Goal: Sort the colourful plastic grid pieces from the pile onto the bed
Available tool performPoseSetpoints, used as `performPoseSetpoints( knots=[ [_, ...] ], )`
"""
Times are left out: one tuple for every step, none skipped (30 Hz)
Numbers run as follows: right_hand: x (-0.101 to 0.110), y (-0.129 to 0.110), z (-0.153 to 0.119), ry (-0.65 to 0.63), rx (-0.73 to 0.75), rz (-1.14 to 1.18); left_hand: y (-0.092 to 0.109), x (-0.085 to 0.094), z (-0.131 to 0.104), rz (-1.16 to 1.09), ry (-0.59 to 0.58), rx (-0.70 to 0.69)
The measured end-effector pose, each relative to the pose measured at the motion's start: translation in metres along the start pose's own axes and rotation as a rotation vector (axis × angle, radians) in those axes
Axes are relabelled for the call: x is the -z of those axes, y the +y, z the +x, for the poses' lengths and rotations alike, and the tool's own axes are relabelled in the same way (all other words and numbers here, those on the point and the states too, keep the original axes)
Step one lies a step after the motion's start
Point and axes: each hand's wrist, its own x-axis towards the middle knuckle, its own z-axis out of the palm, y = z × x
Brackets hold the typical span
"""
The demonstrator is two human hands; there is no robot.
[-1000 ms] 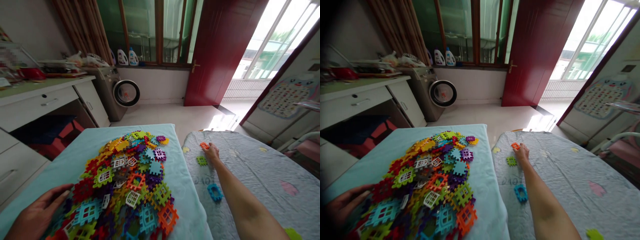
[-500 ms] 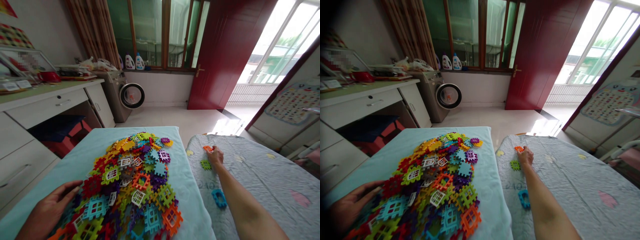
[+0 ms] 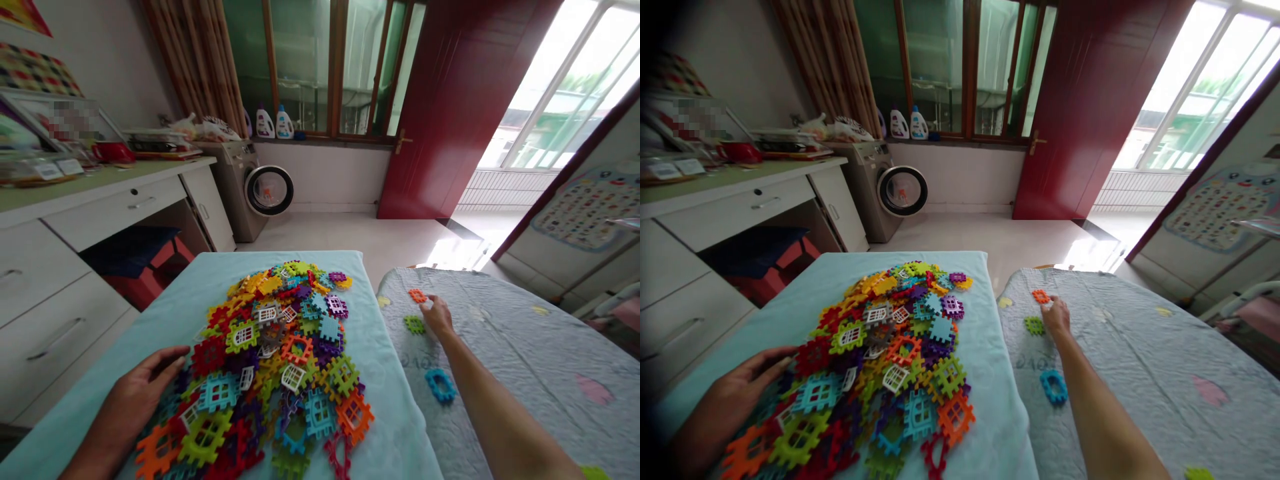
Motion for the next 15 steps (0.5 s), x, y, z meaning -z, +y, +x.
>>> performPoseSetpoints(
  knots=[
    [0.004, 0.0, -0.008, 0.001, 0.015, 0.012, 0.003, 0.001, -0.001, -0.043, -0.06, 0.004],
    [0.008, 0.001, -0.017, 0.002, 0.028, 0.028, 0.005, 0.001, -0.002, -0.08, -0.096, 0.012],
    [0.012, 0.001, -0.026, 0.005, 0.039, 0.049, 0.008, 0.001, -0.003, -0.106, -0.102, -0.003],
    [0.015, 0.002, -0.035, 0.01, 0.051, 0.076, 0.011, 0.002, -0.005, -0.138, -0.094, -0.008],
    [0.019, 0.004, -0.044, 0.018, 0.065, 0.11, 0.013, 0.002, -0.006, -0.177, -0.109, -0.012],
    [0.022, 0.005, -0.053, 0.027, 0.083, 0.149, 0.015, 0.002, -0.007, -0.208, -0.126, -0.011],
    [0.026, 0.005, -0.061, 0.038, 0.102, 0.19, 0.016, 0.002, -0.008, -0.232, -0.129, -0.015],
    [0.031, 0.005, -0.07, 0.051, 0.121, 0.228, 0.017, 0.002, -0.009, -0.25, -0.132, -0.018],
    [0.036, 0.003, -0.078, 0.064, 0.139, 0.259, 0.018, 0.002, -0.01, -0.262, -0.139, -0.021],
    [0.042, 0.0, -0.086, 0.076, 0.153, 0.285, 0.019, 0.002, -0.01, -0.273, -0.142, -0.024],
    [0.049, -0.005, -0.095, 0.085, 0.165, 0.308, 0.019, 0.002, -0.011, -0.285, -0.147, -0.026],
    [0.056, -0.011, -0.103, 0.09, 0.174, 0.327, 0.019, 0.002, -0.011, -0.299, -0.153, -0.027],
    [0.063, -0.019, -0.111, 0.093, 0.183, 0.344, 0.019, 0.002, -0.011, -0.313, -0.159, -0.026],
    [0.069, -0.029, -0.118, 0.091, 0.195, 0.358, 0.019, 0.002, -0.011, -0.325, -0.165, -0.026],
    [0.076, -0.039, -0.126, 0.088, 0.213, 0.373, 0.018, 0.001, -0.011, -0.335, -0.172, -0.025]
  ],
)
